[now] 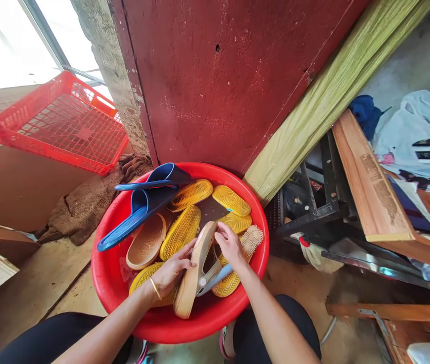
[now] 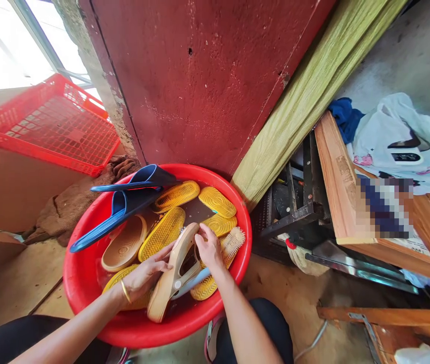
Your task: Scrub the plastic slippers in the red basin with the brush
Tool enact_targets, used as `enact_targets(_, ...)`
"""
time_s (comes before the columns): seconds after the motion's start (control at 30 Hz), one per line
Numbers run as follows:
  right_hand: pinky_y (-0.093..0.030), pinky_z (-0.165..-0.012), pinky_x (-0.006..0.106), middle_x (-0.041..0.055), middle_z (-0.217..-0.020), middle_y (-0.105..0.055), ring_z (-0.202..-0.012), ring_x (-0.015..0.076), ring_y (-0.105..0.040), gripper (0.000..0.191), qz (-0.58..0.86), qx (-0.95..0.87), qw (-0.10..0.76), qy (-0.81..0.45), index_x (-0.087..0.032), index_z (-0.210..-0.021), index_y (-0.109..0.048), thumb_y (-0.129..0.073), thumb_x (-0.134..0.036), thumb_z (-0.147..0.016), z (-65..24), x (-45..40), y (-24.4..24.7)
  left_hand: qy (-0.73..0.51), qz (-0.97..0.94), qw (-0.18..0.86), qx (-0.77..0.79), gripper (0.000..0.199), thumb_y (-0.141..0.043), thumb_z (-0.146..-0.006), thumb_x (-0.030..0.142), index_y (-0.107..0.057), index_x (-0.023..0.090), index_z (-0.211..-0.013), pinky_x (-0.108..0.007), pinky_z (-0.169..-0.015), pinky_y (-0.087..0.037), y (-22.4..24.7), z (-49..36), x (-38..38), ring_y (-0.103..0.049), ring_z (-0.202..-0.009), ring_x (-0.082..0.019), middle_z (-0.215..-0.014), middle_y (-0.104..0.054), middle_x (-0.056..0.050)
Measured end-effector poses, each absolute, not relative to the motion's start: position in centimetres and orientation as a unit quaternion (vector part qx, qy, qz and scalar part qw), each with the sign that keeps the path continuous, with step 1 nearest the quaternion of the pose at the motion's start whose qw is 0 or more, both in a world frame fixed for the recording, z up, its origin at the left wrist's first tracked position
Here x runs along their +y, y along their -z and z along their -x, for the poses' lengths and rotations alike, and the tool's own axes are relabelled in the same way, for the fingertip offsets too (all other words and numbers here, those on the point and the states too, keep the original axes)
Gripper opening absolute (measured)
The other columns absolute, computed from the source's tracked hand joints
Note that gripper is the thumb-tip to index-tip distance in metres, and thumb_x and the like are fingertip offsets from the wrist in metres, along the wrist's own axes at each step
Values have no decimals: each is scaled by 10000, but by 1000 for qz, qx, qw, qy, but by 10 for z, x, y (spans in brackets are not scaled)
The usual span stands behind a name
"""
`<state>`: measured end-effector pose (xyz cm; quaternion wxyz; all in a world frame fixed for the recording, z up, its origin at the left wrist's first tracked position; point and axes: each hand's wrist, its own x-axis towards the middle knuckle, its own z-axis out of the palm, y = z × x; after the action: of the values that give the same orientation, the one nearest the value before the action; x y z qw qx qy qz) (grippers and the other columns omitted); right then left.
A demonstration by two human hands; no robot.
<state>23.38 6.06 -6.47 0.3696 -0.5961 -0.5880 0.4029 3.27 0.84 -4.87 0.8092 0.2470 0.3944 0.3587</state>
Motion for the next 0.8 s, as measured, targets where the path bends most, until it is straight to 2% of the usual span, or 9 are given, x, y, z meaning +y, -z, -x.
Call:
enact_targets(0.13,-357,-1167,467,85,-1616,-335,-1470,292,-334,790,546,-688,297,-375,-292,-1502,-461,-746,-405,-775,-230,48,47,-345,-249,818,387,957,-726,-690,246,-337,311,-1562,-514,-1120,-389,48,-32,6,-507,-1358,-339,-1522,-522,-88)
enact_targets(0.2,-293,-1199,476,82,-1641,-274,-1487,302,-296,787,541,-713,259,-363,-299,-1479,-496,-771,-371,-746,-230,46,43,-341,-259,813,395,953,-767,-699,293,-351,312,-1556,-520,-1116,-395,48,-33,5,-487,-1376,-348,-1530,-511,-95)
enact_targets(0.37,-309,-1194,445,103,-1585,-377,-1457,276,-361,678,546,-713,226,-377,-263,-1413,-573,-721,-264,-751,-235,52,38,-355,-293,776,430,983,-831,-652,363,-409,264,-1534,-497,-1144,-373,53,-39,6,-464,-1392,-363,-1517,-524,-107)
enact_targets(0.57,-303,-1196,450,88,-1512,-476,-1449,262,-370,686,533,-728,222,-369,-267,-1395,-572,-718,-246,-725,-235,57,37,-355,-336,740,462,917,-805,-679,392,-455,221,-1509,-484,-1125,-403,62,-40,8,-536,-1324,-357,-1445,-598,-110)
enact_targets(0.8,-317,-1188,450,81,-1496,-493,-1426,261,-403,637,537,-721,226,-376,-271,-1364,-599,-685,-224,-734,-235,59,41,-367,-354,718,474,883,-776,-707,502,-494,189,-1482,-495,-1112,-423,68,-45,8,-524,-1336,-374,-1512,-523,-113)
